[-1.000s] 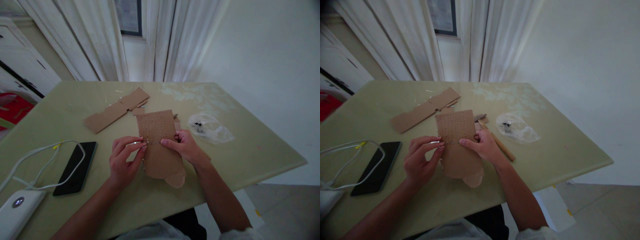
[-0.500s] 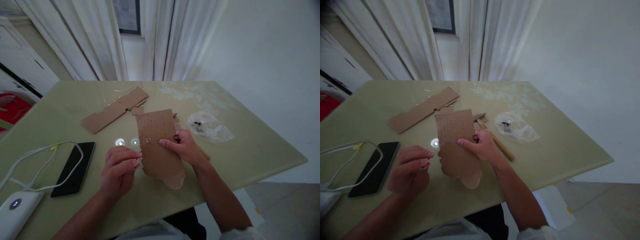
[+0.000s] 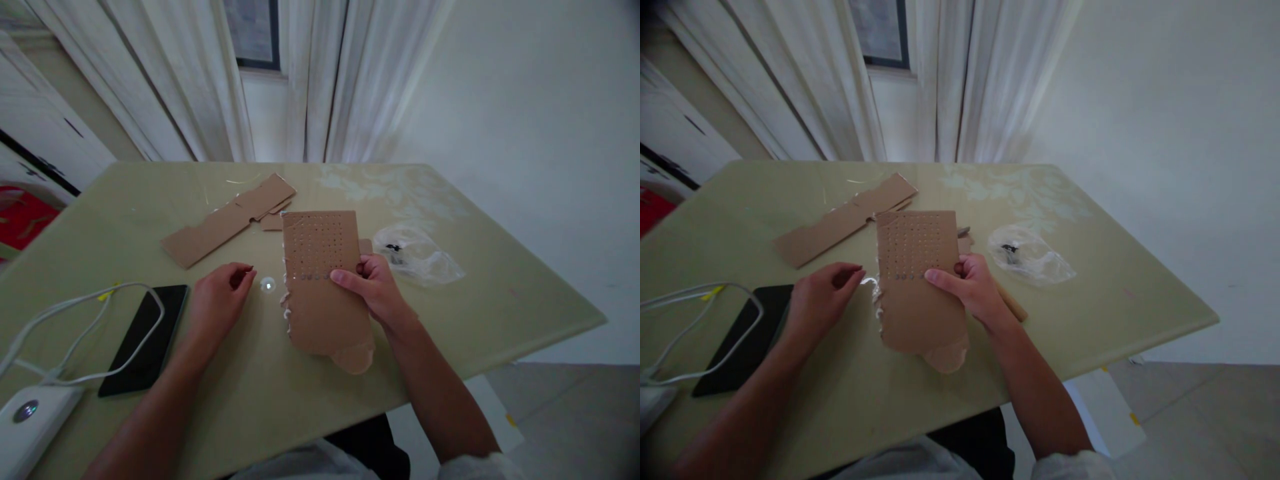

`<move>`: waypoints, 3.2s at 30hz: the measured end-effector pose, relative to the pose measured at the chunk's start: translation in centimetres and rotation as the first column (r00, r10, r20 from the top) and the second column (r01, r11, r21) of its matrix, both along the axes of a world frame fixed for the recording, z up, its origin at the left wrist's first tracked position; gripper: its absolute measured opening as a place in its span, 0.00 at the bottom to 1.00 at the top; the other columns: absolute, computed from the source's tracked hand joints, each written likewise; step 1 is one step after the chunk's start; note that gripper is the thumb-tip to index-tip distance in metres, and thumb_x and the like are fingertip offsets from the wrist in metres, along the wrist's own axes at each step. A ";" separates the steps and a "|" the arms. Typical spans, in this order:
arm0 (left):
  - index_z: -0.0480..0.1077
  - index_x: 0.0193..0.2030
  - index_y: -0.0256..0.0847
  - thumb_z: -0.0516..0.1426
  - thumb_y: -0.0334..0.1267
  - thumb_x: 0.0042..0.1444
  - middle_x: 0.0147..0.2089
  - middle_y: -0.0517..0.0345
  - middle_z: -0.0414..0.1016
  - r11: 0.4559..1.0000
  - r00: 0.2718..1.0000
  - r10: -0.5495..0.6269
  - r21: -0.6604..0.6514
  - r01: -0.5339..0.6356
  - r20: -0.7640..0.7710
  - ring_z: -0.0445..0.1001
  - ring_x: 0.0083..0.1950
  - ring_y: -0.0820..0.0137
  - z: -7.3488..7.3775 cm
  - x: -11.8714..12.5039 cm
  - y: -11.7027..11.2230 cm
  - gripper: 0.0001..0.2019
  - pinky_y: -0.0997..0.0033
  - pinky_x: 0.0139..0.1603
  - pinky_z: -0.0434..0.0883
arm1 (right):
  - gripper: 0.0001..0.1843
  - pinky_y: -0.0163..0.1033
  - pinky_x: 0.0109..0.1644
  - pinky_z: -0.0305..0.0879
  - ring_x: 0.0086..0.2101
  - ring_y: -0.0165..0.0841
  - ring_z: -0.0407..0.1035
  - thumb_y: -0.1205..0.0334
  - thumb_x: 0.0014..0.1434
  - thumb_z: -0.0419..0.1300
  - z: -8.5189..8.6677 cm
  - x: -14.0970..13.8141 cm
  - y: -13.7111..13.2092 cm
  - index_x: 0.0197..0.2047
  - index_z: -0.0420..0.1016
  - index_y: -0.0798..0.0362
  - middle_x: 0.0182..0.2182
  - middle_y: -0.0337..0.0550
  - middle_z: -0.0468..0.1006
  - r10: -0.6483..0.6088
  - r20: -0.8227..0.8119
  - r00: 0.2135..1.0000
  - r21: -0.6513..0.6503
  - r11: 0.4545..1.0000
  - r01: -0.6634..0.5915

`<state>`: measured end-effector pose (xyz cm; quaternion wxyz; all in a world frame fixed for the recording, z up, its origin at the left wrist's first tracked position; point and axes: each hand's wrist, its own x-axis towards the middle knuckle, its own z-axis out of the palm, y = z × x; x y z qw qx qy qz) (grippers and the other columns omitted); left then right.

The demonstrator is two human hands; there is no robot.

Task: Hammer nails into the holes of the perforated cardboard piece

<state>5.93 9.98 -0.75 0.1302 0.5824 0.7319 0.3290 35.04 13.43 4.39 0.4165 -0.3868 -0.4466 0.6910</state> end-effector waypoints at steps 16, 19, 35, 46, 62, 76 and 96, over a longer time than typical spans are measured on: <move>0.83 0.48 0.40 0.54 0.46 0.70 0.47 0.43 0.86 0.972 0.965 0.002 -0.228 -0.064 -0.262 0.83 0.47 0.50 -0.1 -0.9 0.3 0.17 0.57 0.44 0.73 | 0.21 0.40 0.36 0.82 0.31 0.38 0.85 0.48 0.48 0.84 -0.7 0.5 -0.2 0.39 0.89 0.52 0.39 0.50 0.92 0.026 -0.025 0.999 0.014 1.000 -0.026; 0.82 0.49 0.40 0.54 0.45 0.70 0.47 0.42 0.86 0.969 0.967 0.000 -0.237 -0.062 -0.255 0.83 0.48 0.50 -0.1 -0.9 0.3 0.17 0.57 0.45 0.72 | 0.23 0.41 0.37 0.82 0.32 0.39 0.85 0.47 0.48 0.84 -0.6 0.5 -0.2 0.40 0.89 0.53 0.40 0.50 0.92 0.028 -0.006 1.000 0.020 0.999 -0.028; 0.82 0.45 0.42 0.56 0.45 0.69 0.45 0.45 0.86 0.980 0.965 -0.003 -0.192 -0.050 -0.263 0.82 0.44 0.53 -0.7 -1.4 0.2 0.14 0.59 0.42 0.72 | 0.23 0.42 0.37 0.83 0.33 0.40 0.85 0.47 0.48 0.84 -0.7 0.5 -0.3 0.41 0.89 0.52 0.39 0.50 0.92 0.030 -0.014 0.999 0.021 0.999 -0.030; 0.81 0.51 0.44 0.63 0.37 0.69 0.48 0.53 0.84 0.794 0.942 -0.336 0.539 0.283 0.000 0.82 0.45 0.66 1.0 4.0 -2.9 0.07 0.67 0.45 0.79 | 0.23 0.42 0.37 0.83 0.33 0.40 0.85 0.47 0.47 0.84 -0.1 0.4 -0.8 0.40 0.89 0.52 0.39 0.50 0.92 0.080 -0.007 0.997 0.004 0.997 -0.080; 0.79 0.39 0.43 0.66 0.30 0.64 0.42 0.55 0.82 0.778 0.912 -0.395 0.567 0.270 0.108 0.81 0.42 0.67 0.3 5.5 -4.2 0.04 0.70 0.39 0.77 | 0.21 0.38 0.36 0.82 0.32 0.38 0.86 0.50 0.49 0.84 0.3 0.4 -0.8 0.41 0.90 0.54 0.37 0.49 0.92 0.187 0.054 0.981 -0.001 0.982 -0.187; 0.77 0.34 0.42 0.65 0.25 0.61 0.38 0.58 0.79 0.743 0.903 -0.404 0.627 0.233 0.143 0.78 0.37 0.70 0.9 6.0 -4.9 0.08 0.73 0.35 0.74 | 0.19 0.38 0.39 0.84 0.34 0.36 0.86 0.51 0.52 0.83 0.4 0.5 -0.8 0.42 0.91 0.53 0.41 0.48 0.92 0.271 0.089 0.958 -0.013 0.962 -0.271; 0.79 0.59 0.46 0.67 0.33 0.69 0.54 0.52 0.80 0.721 0.961 -0.267 0.647 0.248 -0.070 0.80 0.54 0.63 1.3 5.6 -3.9 0.13 0.59 0.55 0.77 | 0.21 0.35 0.33 0.79 0.33 0.36 0.84 0.45 0.55 0.80 0.0 0.0 -0.8 0.41 0.89 0.53 0.37 0.46 0.90 0.084 0.233 0.969 0.167 0.978 -0.125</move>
